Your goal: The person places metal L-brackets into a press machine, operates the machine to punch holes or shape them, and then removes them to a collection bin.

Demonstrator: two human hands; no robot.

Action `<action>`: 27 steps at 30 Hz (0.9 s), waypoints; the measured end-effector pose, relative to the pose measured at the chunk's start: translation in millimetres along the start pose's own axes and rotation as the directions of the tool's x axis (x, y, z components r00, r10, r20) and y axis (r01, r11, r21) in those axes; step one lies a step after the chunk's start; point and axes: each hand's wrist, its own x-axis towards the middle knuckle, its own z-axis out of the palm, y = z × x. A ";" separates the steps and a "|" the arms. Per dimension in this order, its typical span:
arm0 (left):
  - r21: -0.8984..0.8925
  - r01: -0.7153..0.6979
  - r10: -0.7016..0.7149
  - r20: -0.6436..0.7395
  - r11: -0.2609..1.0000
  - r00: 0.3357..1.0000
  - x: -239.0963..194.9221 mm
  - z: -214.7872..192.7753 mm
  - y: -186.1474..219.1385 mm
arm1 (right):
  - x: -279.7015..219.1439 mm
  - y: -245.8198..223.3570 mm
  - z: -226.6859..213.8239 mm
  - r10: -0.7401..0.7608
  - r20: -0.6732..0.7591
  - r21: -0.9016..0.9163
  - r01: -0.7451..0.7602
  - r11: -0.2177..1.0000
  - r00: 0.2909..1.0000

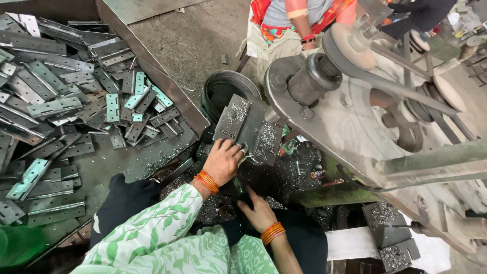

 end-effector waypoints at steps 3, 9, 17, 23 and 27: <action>-0.201 0.105 -0.109 -0.012 0.974 0.994 3.9 -12.2 -6.2 | 17.6 -4.0 -21.3 0.194 -0.060 0.141 -0.184 0.973 0.979; -0.708 0.472 -0.452 0.238 0.526 0.860 20.2 23.4 -13.7 | 59.4 15.1 -32.8 0.121 -0.338 0.740 0.183 0.647 0.933; 0.216 0.375 -0.374 -0.047 0.902 0.926 35.4 35.4 -36.6 | 92.5 6.2 -47.5 0.058 -0.543 0.180 0.049 0.982 0.838; 0.054 0.313 -0.316 0.256 0.948 0.914 31.4 26.4 -27.6 | 106.1 -27.1 -25.2 -0.206 -0.352 -0.203 0.141 0.969 0.913; 0.190 0.117 -0.199 0.496 0.975 0.845 22.2 34.0 -13.6 | 76.7 -42.1 -31.9 -0.138 -0.287 -0.144 0.100 0.985 0.948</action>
